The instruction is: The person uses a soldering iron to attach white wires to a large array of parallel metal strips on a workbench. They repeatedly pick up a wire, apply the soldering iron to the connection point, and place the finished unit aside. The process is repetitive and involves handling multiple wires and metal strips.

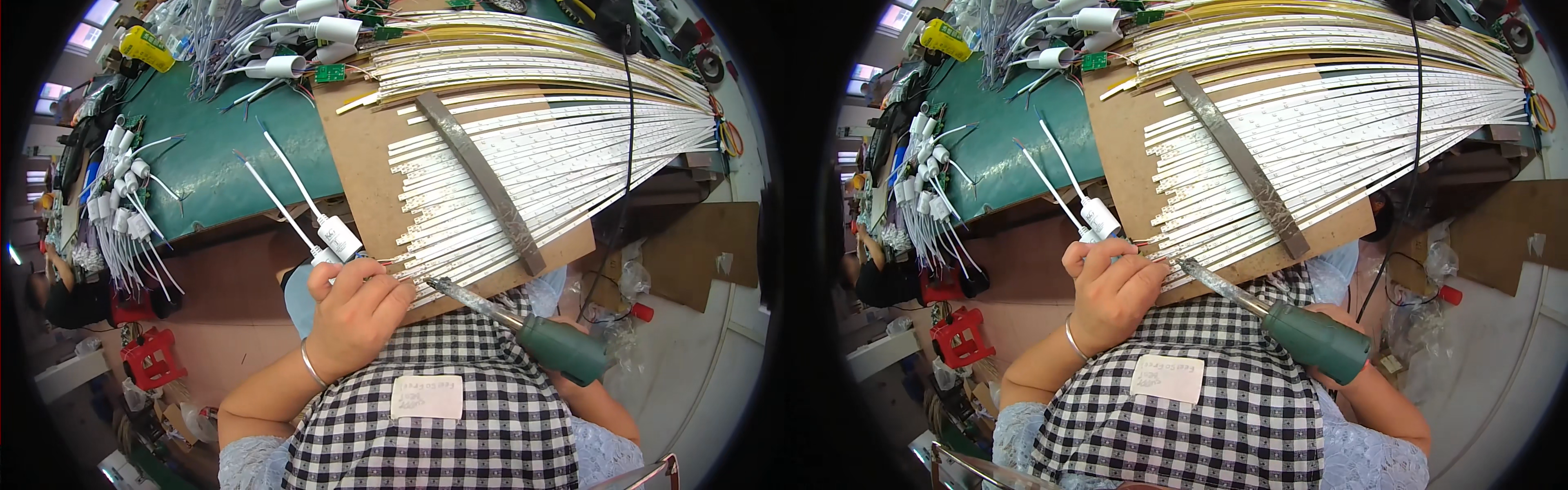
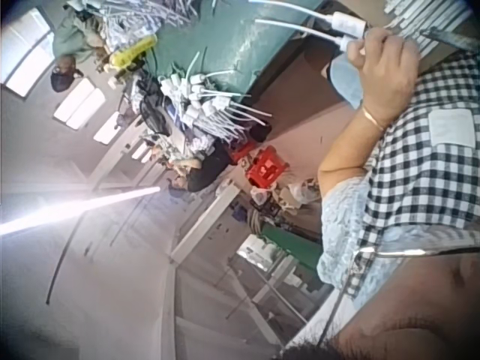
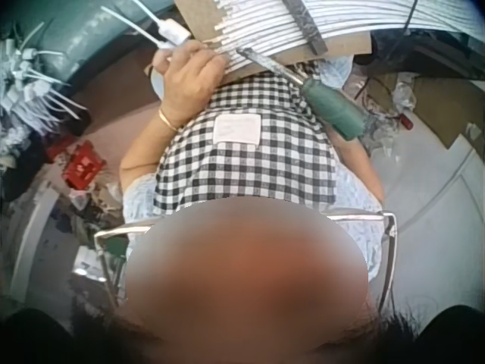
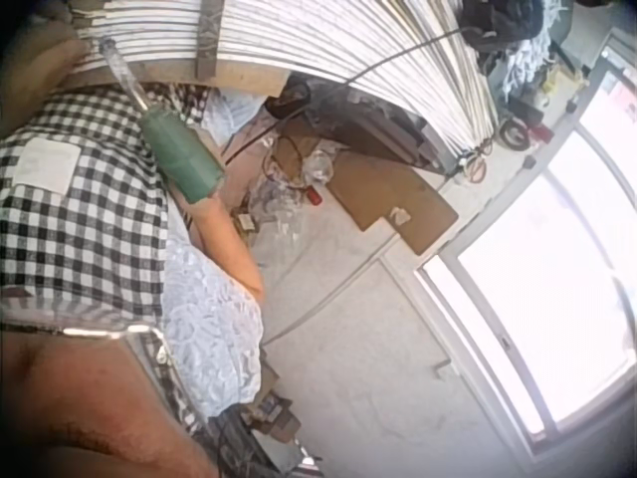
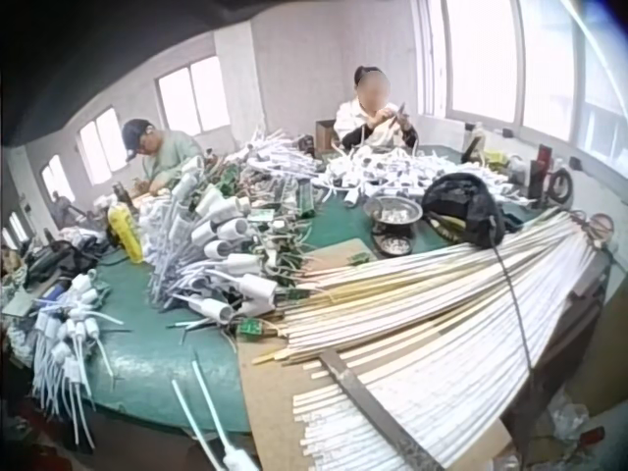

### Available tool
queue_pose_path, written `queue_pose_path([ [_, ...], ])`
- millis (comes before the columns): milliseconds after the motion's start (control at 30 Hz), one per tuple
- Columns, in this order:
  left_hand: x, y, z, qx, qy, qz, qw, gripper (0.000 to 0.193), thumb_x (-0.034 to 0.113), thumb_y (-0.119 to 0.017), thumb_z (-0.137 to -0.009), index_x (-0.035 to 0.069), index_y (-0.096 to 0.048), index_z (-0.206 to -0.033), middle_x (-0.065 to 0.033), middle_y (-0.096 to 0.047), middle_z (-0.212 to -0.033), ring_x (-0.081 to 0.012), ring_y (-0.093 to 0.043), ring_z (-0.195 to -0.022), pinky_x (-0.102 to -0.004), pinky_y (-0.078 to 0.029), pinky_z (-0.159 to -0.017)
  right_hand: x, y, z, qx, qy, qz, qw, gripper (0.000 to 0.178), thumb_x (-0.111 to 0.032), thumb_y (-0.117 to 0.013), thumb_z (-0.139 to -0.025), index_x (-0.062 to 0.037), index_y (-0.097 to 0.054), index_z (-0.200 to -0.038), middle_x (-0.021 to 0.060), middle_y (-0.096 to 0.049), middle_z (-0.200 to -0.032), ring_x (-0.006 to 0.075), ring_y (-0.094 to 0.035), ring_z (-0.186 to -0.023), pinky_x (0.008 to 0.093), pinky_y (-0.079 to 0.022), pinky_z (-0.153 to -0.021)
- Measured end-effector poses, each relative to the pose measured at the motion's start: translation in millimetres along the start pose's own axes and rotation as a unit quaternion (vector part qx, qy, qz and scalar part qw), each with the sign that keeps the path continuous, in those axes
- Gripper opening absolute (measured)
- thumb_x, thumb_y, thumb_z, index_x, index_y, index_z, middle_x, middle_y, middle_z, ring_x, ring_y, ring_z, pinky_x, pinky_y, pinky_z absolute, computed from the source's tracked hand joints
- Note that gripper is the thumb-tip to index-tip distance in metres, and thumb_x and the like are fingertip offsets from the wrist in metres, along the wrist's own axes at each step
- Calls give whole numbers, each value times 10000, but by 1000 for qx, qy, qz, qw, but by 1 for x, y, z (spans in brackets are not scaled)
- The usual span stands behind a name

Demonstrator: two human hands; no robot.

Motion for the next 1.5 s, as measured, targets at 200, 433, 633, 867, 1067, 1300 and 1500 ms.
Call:
queue_pose_path([
  [200,-2,-4,2,8,13,23,1000,169,141,-654,-719,112,-659,-885,38,-608,-838,-167,-574,-922,-369,-293,-864,-24,-9,-13,-18,56,206,977,335,-214,-649,-841,-13,-665,-1108,132,-685,-1080,279,-648,-980,375,-493,-889],
  [433,0,-6,2,12,16,14,1000,161,132,-658,-709,111,-646,-869,35,-592,-825,-172,-571,-920,-371,-294,-862,-19,-9,-12,-20,51,200,978,329,-208,-663,-813,-35,-678,-1092,116,-688,-1082,285,-640,-984,378,-483,-859],
  [633,0,-7,1,9,17,18,1000,169,125,-662,-704,107,-639,-871,31,-589,-829,-173,-567,-915,-372,-292,-857,-23,-12,-17,-53,80,210,973,337,-186,-668,-816,-29,-658,-1114,113,-685,-1091,276,-640,-980,362,-483,-854],
  [867,0,-8,1,11,20,18,1000,167,124,-666,-705,109,-636,-868,29,-581,-826,-174,-564,-914,-378,-289,-859,-4,-4,2,-20,6,71,997,491,-184,-686,-841,47,-530,-1244,127,-669,-1121,238,-659,-1001,326,-510,-876],
  [1067,0,-9,1,8,21,15,1000,167,123,-668,-704,114,-639,-869,27,-580,-826,-180,-564,-918,-383,-289,-863,-26,-7,-13,-47,85,189,977,449,-197,-689,-827,28,-579,-1200,131,-671,-1110,261,-657,-996,350,-510,-867],
  [1300,0,-8,-1,22,33,21,999,202,86,-732,-638,113,-662,-825,24,-581,-800,-185,-558,-888,-372,-310,-823,-26,-11,-16,-43,82,223,970,361,-164,-674,-792,-5,-649,-1115,131,-681,-1079,297,-648,-973,377,-497,-865],
  [1500,0,-9,-3,22,31,20,999,166,105,-694,-666,109,-636,-823,9,-568,-804,-200,-547,-896,-371,-324,-807,-23,-12,-17,-30,78,190,978,333,-130,-651,-806,-8,-654,-1116,125,-684,-1072,297,-649,-964,377,-502,-855],
])
Point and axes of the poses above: each hand's wrist, its own z-axis away from the middle knuckle, its own y-axis out of the back of the hand, x = y × z, the point moved 5 cm from there along -z, towards the middle knuckle
